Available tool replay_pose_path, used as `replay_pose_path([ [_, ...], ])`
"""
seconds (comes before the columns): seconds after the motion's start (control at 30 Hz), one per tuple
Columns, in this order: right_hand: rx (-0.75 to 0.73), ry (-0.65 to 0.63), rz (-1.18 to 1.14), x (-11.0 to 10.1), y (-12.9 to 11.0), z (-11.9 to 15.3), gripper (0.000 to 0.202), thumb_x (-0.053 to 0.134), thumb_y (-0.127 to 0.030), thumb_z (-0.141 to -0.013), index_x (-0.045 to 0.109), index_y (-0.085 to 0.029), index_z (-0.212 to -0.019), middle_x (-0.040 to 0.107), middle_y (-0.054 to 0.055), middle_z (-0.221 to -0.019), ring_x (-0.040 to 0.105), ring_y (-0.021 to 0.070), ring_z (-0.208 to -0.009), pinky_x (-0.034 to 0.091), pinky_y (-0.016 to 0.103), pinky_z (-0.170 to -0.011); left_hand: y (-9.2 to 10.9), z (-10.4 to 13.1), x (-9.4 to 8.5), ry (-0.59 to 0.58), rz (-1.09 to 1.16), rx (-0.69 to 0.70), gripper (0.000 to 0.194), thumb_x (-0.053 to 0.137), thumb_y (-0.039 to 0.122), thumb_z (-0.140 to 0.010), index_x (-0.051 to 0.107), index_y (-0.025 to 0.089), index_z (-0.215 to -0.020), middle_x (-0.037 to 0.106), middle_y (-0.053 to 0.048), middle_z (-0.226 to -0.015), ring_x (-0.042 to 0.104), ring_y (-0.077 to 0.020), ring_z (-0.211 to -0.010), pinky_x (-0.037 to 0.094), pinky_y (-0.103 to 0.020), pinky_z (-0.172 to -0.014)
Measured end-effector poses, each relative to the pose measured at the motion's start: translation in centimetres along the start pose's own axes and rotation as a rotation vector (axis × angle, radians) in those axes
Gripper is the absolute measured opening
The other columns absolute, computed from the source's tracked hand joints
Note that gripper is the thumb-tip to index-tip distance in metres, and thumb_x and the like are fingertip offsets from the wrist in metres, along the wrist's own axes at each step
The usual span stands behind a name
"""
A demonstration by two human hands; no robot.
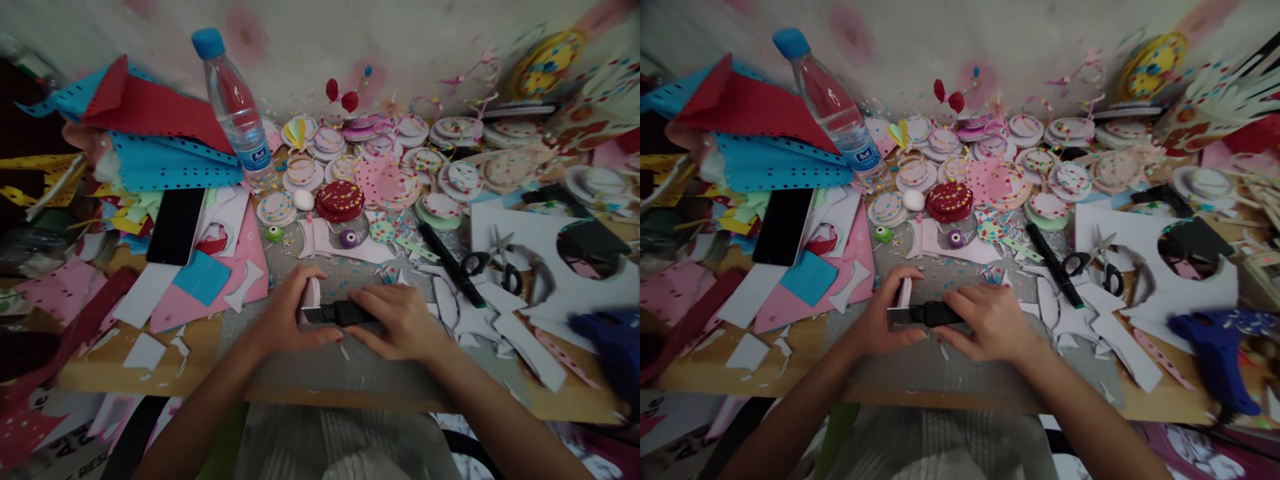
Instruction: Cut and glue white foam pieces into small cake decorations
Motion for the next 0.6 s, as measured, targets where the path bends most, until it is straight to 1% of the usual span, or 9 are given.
replay_pose_path([
  [0.1,-0.005,-0.008,-0.014,0.14,-0.05,0.0,0.041,0.041,-0.049,-0.095,0.063,-0.014,-0.09,0.063,0.003,-0.064,0.057,0.0154,-0.052,0.033,0.028,-0.05,0.06,0.08,-0.14,0.027,-0.023,-0.007,0.063,0.069,0.052,-0.074,0.041,0.023,-0.122,0.05,-0.009,-0.11,0.052,-0.027,-0.099,0.044,-0.039,-0.084],
  [0.23,-0.004,-0.014,-0.019,0.27,-0.14,0.0,0.042,0.04,-0.048,-0.096,0.063,-0.014,-0.091,0.063,0.003,-0.064,0.058,0.0156,-0.053,0.033,0.028,-0.051,0.2,-0.01,-0.28,0.045,-0.061,0.015,0.06,0.069,0.051,-0.075,0.042,0.022,-0.119,0.051,-0.008,-0.107,0.052,-0.026,-0.098,0.044,-0.037,-0.082],
  [0.43,-0.005,0.017,-0.004,0.38,-0.33,0.05,0.044,0.039,-0.05,-0.097,0.063,-0.014,-0.09,0.063,0.003,-0.063,0.057,0.0148,-0.052,0.032,0.027,-0.05,0.2,-0.14,-0.37,0.088,-0.118,0.074,0.048,0.064,0.053,-0.078,0.044,0.021,-0.108,0.048,-0.003,-0.091,0.047,-0.0199,-0.081,0.041,-0.032,-0.07],
  [0.6,-0.011,0.043,0.019,0.45,-0.37,0.04,0.045,0.04,-0.052,-0.096,0.064,-0.014,-0.088,0.062,0.003,-0.062,0.055,0.0144,-0.052,0.032,0.027,-0.05,0.24,-0.05,-0.26,0.119,-0.142,0.107,0.044,0.062,0.054,-0.08,0.045,0.021,-0.104,0.046,-0.001,-0.084,0.045,-0.018,-0.074,0.038,-0.03,-0.065],
])
Point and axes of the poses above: each hand's wrist, its own z-axis away from the middle knuckle, its own x-axis out of the palm, y = z × x, the point moved 3 cm from there along -z, towards the middle knuckle
